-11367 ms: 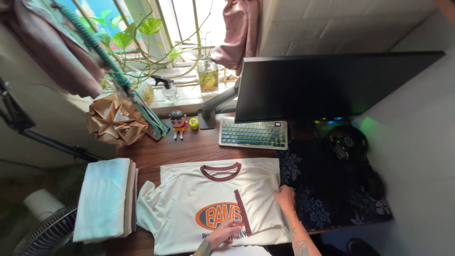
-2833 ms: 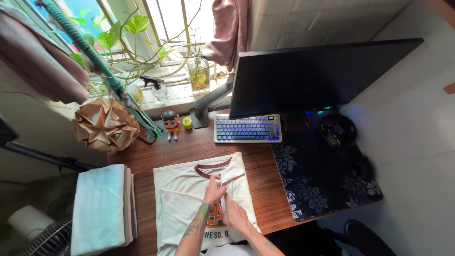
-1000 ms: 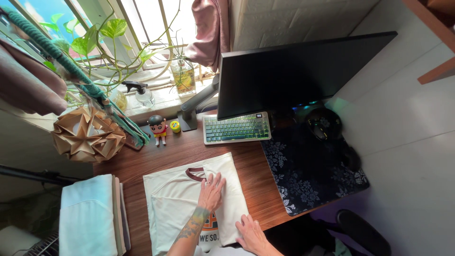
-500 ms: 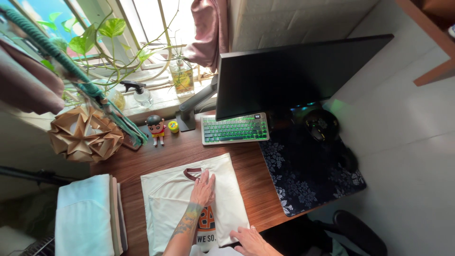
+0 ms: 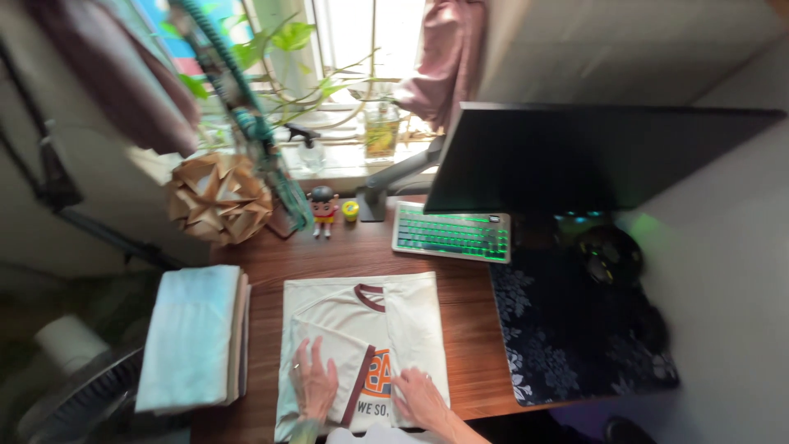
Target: Folding t-shirts on a wooden desk
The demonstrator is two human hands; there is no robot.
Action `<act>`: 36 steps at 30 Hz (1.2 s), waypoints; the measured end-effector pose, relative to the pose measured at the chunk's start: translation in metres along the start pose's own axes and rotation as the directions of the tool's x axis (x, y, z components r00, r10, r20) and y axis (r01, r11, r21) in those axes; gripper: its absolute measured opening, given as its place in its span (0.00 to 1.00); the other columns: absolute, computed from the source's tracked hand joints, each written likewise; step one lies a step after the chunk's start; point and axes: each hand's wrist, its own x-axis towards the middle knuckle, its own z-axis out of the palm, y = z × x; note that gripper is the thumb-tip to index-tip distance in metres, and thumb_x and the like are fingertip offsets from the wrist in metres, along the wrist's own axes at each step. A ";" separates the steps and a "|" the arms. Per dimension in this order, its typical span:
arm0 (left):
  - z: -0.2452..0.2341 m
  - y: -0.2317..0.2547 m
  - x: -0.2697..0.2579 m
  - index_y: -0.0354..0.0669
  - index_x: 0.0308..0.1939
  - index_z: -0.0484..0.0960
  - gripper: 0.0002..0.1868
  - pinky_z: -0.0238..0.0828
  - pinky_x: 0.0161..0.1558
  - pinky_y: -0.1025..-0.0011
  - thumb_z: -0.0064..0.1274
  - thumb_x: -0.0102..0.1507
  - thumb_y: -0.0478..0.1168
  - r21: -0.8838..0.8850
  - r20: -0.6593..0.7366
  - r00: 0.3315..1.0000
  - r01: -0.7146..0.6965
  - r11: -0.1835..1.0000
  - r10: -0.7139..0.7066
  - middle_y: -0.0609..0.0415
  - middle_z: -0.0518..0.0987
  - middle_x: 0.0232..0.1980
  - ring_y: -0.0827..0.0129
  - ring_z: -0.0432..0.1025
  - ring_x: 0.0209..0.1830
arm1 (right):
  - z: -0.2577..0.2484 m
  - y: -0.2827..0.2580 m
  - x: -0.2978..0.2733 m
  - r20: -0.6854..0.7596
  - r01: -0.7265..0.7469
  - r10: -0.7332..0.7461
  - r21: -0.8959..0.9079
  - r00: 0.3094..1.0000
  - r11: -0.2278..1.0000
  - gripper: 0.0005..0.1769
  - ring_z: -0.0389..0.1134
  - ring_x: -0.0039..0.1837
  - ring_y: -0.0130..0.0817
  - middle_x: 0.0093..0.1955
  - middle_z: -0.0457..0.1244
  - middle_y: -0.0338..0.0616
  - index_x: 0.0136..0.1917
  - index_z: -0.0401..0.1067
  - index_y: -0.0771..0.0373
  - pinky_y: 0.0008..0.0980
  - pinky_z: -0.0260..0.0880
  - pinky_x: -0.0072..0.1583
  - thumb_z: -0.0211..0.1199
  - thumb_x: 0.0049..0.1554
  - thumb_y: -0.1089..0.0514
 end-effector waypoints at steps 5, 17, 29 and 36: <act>-0.010 -0.031 -0.045 0.54 0.71 0.68 0.39 0.69 0.57 0.44 0.58 0.55 0.52 0.112 -0.219 0.940 0.292 0.950 -0.263 0.49 0.69 0.70 0.50 0.67 0.67 | -0.016 0.002 0.045 -0.241 0.027 -0.076 -0.200 0.968 0.979 0.23 0.63 0.55 0.51 0.59 0.59 0.55 0.65 0.64 0.64 0.51 0.68 0.50 0.61 0.57 0.59; -0.002 -0.053 -0.056 0.53 0.67 0.72 0.38 0.65 0.59 0.49 0.60 0.56 0.60 0.076 0.047 0.793 0.604 0.793 -0.608 0.51 0.83 0.58 0.48 0.71 0.60 | -0.073 0.030 0.124 0.135 -0.284 0.349 -0.352 0.927 0.892 0.47 0.30 0.85 0.59 0.87 0.25 0.54 0.85 0.35 0.47 0.73 0.43 0.75 0.56 0.64 0.39; -0.030 -0.014 -0.043 0.55 0.54 0.78 0.17 0.77 0.52 0.58 0.53 0.61 0.45 -0.096 0.203 0.891 0.431 0.897 -0.406 0.55 0.83 0.54 0.57 0.80 0.49 | -0.039 -0.030 0.151 -0.152 -0.119 0.204 0.441 0.967 0.890 0.25 0.71 0.55 0.42 0.63 0.65 0.57 0.67 0.70 0.59 0.43 0.76 0.58 0.61 0.61 0.44; -0.020 0.035 -0.049 0.51 0.57 0.78 0.21 0.75 0.41 0.58 0.55 0.59 0.40 -0.067 0.152 0.986 0.072 0.995 -0.061 0.51 0.80 0.49 0.56 0.78 0.34 | -0.043 -0.074 0.175 0.298 -0.460 0.389 0.771 0.872 0.441 0.53 0.75 0.51 0.41 0.58 0.67 0.57 0.75 0.60 0.66 0.32 0.81 0.51 0.63 0.50 0.28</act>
